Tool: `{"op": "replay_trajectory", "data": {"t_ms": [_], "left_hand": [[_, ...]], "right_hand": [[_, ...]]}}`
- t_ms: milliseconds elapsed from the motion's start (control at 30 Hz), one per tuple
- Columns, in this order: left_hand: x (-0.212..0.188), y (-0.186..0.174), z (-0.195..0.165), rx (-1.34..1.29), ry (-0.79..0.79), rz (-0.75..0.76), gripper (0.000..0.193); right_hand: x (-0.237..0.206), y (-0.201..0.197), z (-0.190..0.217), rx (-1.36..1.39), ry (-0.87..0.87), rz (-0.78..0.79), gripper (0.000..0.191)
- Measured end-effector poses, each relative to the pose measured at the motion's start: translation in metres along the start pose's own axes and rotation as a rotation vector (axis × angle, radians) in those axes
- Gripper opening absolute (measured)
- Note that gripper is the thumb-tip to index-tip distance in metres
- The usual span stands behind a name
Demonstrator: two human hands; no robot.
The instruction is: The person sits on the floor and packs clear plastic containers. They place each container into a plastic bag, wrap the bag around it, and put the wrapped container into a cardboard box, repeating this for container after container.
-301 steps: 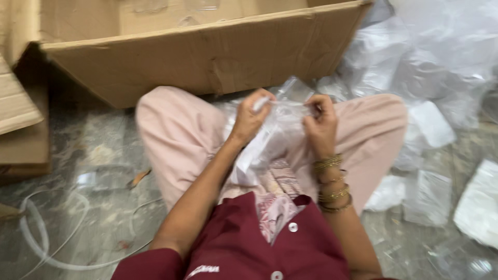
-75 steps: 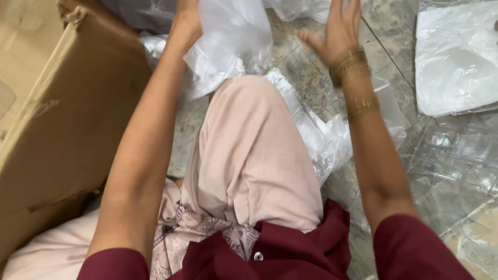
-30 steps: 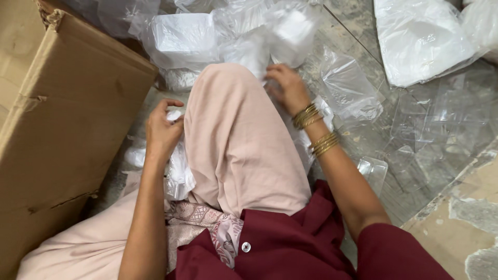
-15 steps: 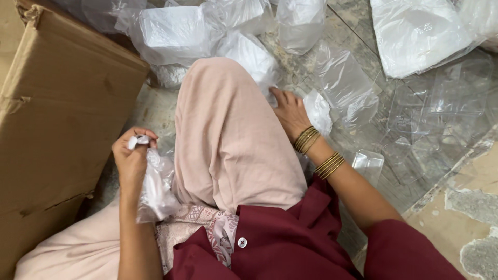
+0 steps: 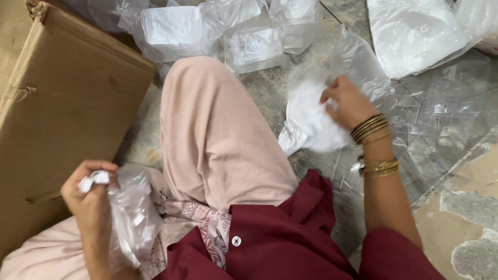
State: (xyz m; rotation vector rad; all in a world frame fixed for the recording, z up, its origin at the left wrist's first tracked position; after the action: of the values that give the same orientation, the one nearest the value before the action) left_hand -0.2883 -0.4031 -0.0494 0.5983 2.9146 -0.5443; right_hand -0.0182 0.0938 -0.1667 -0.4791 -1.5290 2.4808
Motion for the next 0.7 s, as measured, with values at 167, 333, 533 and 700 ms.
{"op": "replay_trajectory", "data": {"t_ms": [167,333,533,700], "left_hand": [[-0.035,-0.021,-0.015,-0.003,0.020,-0.077,0.025],[-0.075,-0.034,-0.037,-0.019,0.034,-0.100,0.020],[-0.103,0.010,-0.070,-0.129,0.041,0.118,0.023],[-0.107,0.130,-0.054,-0.030,-0.169,0.427,0.048]], "right_hand": [[-0.019,0.088,0.050,-0.183,0.229,0.446,0.088],[-0.007,0.081,0.068,0.016,-0.021,0.111,0.042],[-0.012,-0.009,0.065,0.660,-0.102,-0.280,0.036],[-0.060,-0.069,0.191,0.621,-0.988,-0.481,0.011]]}}
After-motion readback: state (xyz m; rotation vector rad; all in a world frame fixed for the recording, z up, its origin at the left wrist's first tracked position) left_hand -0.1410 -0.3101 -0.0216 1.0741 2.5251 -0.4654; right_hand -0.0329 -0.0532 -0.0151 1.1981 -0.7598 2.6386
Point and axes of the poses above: each hand's wrist, its own x-axis towards the middle knuckle, its own y-axis out of the palm, z = x × y, the point moved 8 cm from there along x, towards the middle knuckle, and after that the axes turned 7 degrees about -y, right-handed, at the moved point
